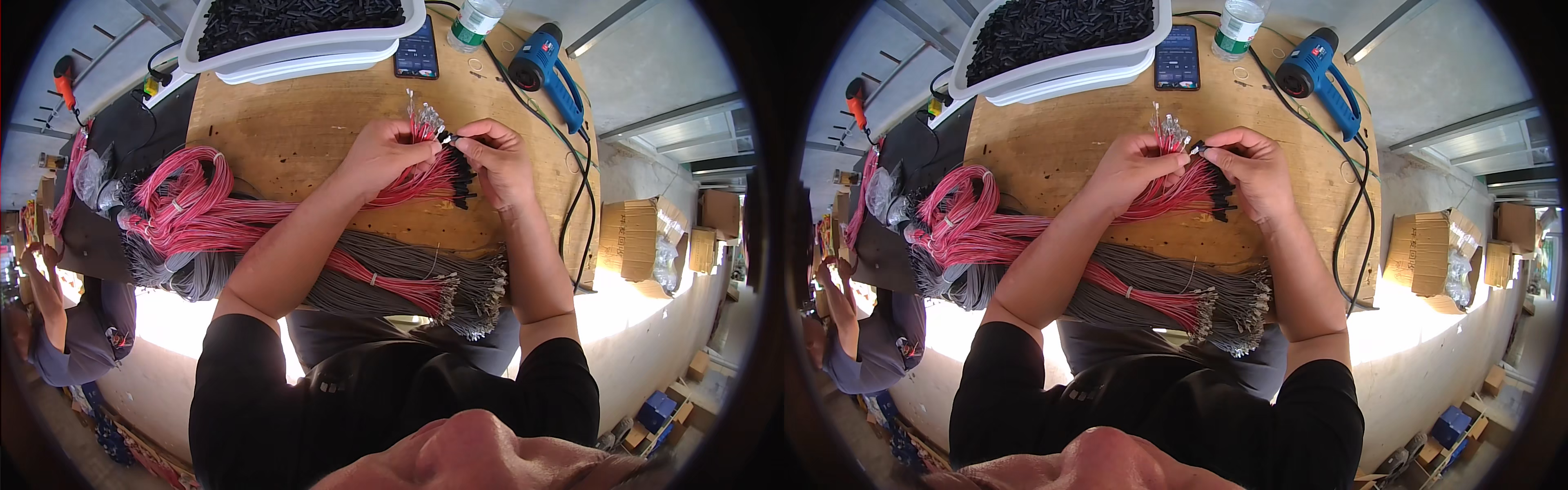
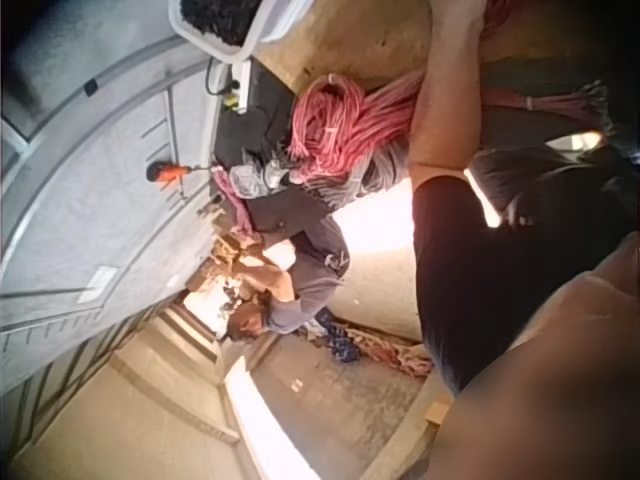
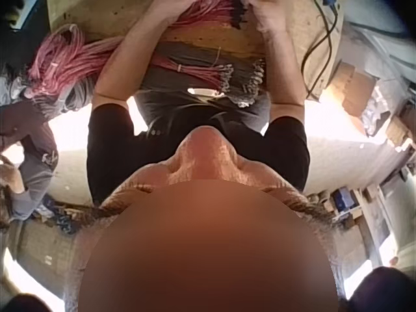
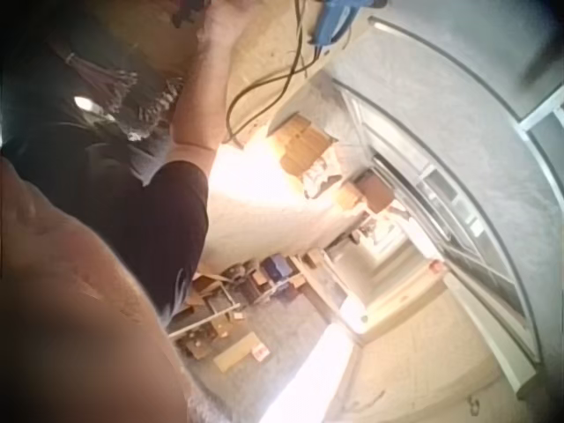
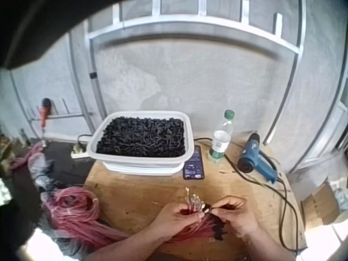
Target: Placing small black plastic caps or connectors onto the ends of colored wires at a workbench.
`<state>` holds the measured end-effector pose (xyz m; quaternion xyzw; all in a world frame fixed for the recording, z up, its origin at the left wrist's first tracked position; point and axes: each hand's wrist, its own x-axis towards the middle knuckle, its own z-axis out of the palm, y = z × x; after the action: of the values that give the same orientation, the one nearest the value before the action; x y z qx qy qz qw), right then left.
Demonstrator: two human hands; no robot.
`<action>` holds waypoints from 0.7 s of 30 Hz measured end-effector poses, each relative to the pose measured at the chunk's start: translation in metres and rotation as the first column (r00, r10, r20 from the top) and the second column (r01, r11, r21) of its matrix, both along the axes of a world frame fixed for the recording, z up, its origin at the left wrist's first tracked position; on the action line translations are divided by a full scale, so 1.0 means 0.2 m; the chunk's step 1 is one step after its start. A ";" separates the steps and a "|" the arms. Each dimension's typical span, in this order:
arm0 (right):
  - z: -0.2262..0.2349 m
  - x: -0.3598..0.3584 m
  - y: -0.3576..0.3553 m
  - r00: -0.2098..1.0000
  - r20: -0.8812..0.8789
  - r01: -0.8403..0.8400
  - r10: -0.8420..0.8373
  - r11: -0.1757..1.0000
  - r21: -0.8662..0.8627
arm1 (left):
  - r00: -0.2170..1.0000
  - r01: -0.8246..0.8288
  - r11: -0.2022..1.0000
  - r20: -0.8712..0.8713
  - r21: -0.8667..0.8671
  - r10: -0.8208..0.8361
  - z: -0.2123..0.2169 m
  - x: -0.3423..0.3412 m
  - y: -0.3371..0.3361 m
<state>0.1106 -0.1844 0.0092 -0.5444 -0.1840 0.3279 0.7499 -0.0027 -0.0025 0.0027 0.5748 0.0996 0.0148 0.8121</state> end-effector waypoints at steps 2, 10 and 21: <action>0.00 0.00 0.00 1.000 0.029 0.009 -0.009 1.000 -0.025 | 1.000 0.017 1.000 0.010 0.026 -0.017 0.00 0.00 0.00; -0.01 0.01 -0.01 0.998 0.067 -0.006 0.007 1.000 -0.010 | 0.999 0.040 0.997 -0.012 0.064 -0.039 0.01 0.00 0.01; -0.01 0.04 -0.03 0.961 0.259 -0.100 0.095 0.995 0.009 | 0.998 0.038 0.999 -0.043 0.039 -0.036 -0.01 0.00 0.01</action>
<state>0.1184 -0.1898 0.0076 -0.5646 -0.3104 0.2886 0.7082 -0.0027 -0.0010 0.0010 0.5926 0.1059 -0.0107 0.7984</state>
